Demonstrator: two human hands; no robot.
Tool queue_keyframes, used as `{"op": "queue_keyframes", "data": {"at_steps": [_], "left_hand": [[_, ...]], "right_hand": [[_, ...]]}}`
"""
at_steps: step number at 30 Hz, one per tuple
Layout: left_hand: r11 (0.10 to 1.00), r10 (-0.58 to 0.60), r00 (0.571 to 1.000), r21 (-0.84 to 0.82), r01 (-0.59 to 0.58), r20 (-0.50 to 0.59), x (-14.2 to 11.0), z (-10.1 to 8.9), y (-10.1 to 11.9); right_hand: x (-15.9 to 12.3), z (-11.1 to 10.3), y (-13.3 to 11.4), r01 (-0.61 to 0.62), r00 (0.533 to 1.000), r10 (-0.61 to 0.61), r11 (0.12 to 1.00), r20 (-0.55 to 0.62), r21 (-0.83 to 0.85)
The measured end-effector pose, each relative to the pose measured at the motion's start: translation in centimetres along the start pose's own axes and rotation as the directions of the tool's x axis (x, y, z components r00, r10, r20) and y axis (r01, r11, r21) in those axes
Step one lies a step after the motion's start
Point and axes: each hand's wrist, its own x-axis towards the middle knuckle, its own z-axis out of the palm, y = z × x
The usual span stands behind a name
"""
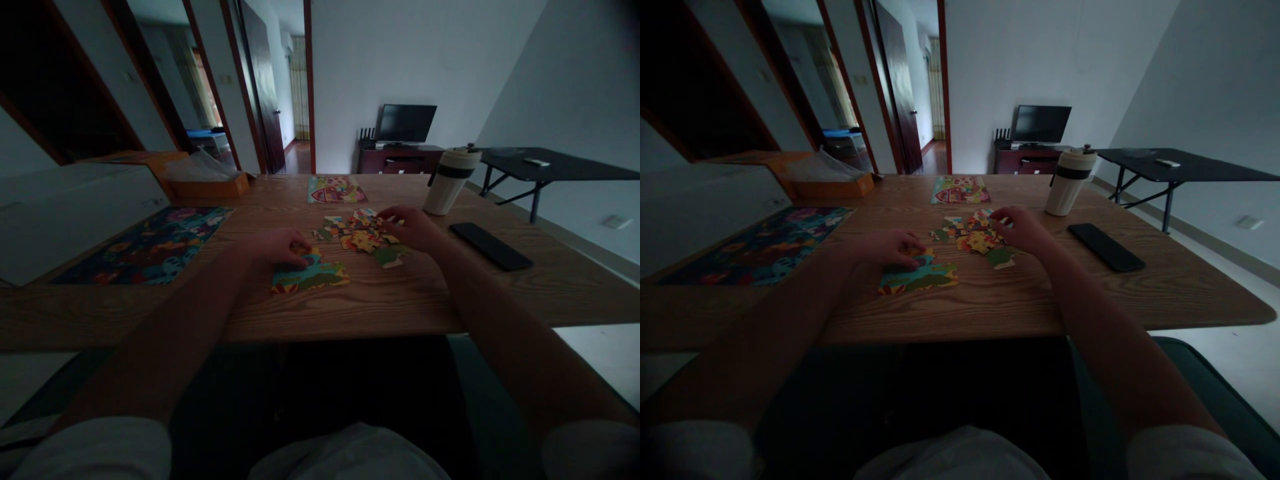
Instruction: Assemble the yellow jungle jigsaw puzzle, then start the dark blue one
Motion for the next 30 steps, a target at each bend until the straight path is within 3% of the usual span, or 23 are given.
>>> {"op": "queue_keyframes", "data": {"at_steps": [2,5,8,11,15,18,21,25,30], "left_hand": [[1.0,-0.002,1.0,-0.006,0.002,0.012,0.0,0.0,-0.3],[0.999,-0.027,0.999,-0.029,0.028,0.043,-0.2,-0.1,-0.4],[0.996,-0.065,0.996,-0.056,0.069,0.059,-0.5,-0.4,-0.1],[0.995,-0.082,0.995,-0.049,0.085,0.061,-0.7,-0.6,0.3],[0.997,-0.065,0.995,-0.042,0.069,0.076,-0.7,-0.7,0.5],[0.997,-0.048,0.996,-0.055,0.052,0.072,-0.8,-0.7,0.6],[0.997,-0.044,0.997,-0.067,0.048,0.071,-0.8,-0.7,0.7],[0.995,-0.039,0.997,-0.088,0.046,0.073,-0.7,-0.5,0.4],[0.993,-0.037,0.997,-0.114,0.044,0.063,-0.5,-0.2,-0.2]], "right_hand": [[0.0,-1.0,1.3,-0.029,0.988,0.034,0.999,0.151,-0.037],[-0.5,-2.0,2.2,-0.011,0.905,0.042,0.997,0.423,-0.076],[-1.0,-2.4,2.2,0.009,0.853,0.039,0.996,0.521,-0.091],[-0.9,-2.7,2.5,0.012,0.868,0.038,0.995,0.495,-0.098],[-0.2,-2.9,4.2,-0.093,0.943,0.145,0.979,0.301,-0.182],[-0.1,-3.0,5.5,-0.21,0.907,0.293,0.937,0.301,-0.278],[-0.2,-2.8,6.0,-0.223,0.866,0.32,0.935,0.385,-0.276],[-0.2,-1.9,5.5,-0.225,0.861,0.312,0.942,0.403,-0.25],[0.0,-1.1,4.2,-0.273,0.869,0.367,0.915,0.332,-0.297]]}}
